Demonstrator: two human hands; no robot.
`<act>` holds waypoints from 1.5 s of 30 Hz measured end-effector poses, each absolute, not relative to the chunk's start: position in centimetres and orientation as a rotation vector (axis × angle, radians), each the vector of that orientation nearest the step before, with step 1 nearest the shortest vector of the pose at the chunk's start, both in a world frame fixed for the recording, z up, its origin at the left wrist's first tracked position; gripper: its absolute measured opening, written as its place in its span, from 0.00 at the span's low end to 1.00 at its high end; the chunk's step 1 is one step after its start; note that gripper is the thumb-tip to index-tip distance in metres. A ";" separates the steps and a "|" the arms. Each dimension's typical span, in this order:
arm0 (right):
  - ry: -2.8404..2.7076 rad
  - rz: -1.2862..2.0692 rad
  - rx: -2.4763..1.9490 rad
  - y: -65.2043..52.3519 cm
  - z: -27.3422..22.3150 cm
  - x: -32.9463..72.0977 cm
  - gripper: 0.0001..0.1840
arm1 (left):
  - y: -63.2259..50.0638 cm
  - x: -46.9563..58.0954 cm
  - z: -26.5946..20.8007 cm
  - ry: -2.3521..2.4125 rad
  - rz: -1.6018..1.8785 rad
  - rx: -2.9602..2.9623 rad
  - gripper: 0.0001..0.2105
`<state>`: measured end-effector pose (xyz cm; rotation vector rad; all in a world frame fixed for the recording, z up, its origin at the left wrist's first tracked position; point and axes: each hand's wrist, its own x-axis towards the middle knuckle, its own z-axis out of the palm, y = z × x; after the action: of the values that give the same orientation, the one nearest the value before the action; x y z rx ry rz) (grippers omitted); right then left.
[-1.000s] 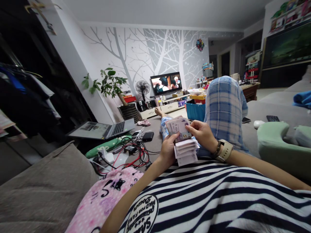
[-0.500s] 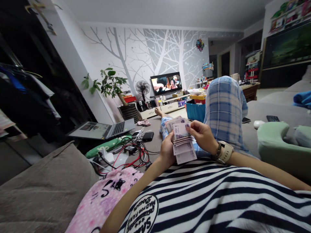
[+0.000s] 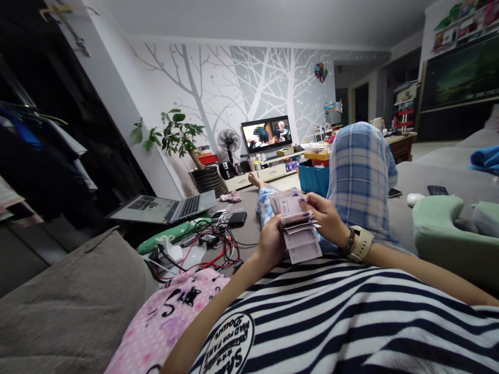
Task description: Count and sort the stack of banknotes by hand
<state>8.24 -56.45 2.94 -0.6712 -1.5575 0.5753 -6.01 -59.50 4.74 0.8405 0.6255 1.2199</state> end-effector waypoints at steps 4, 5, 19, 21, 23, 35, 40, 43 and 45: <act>-1.543 0.596 -0.644 -56.6 3.0 8.2 0.26 | -59.4 -6.0 4.9 0.648 1.198 0.820 0.16; -1.545 0.600 -0.635 -56.7 3.0 8.2 0.26 | -59.3 -6.0 4.9 0.661 1.202 0.818 0.15; -1.704 0.604 -0.530 -57.7 2.8 8.3 0.25 | -58.4 -6.5 4.5 0.679 1.269 0.718 0.11; -1.695 0.623 -0.512 -57.7 2.7 8.3 0.23 | -58.6 -6.4 4.9 0.696 1.277 0.679 0.11; -1.681 0.614 -0.506 -57.7 2.6 8.3 0.22 | -58.7 -6.4 5.1 0.697 1.274 0.680 0.10; -1.792 0.638 -0.474 -58.0 3.0 8.8 0.29 | -58.6 -6.5 4.8 0.787 1.401 0.738 0.10; -1.819 0.678 -0.430 -57.9 2.8 8.9 0.31 | -58.2 -6.5 4.4 0.728 1.401 0.724 0.09; -1.790 0.692 -0.420 -57.7 2.9 9.0 0.35 | -58.1 -6.7 4.2 0.709 1.380 0.732 0.08; -1.724 0.664 -0.492 -57.4 3.0 9.0 0.35 | -58.1 -6.8 4.1 0.706 1.347 0.754 0.08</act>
<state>8.95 -57.39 3.01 -0.4922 -1.7242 0.6643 -6.83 -58.09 4.07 0.7540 0.7055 1.3474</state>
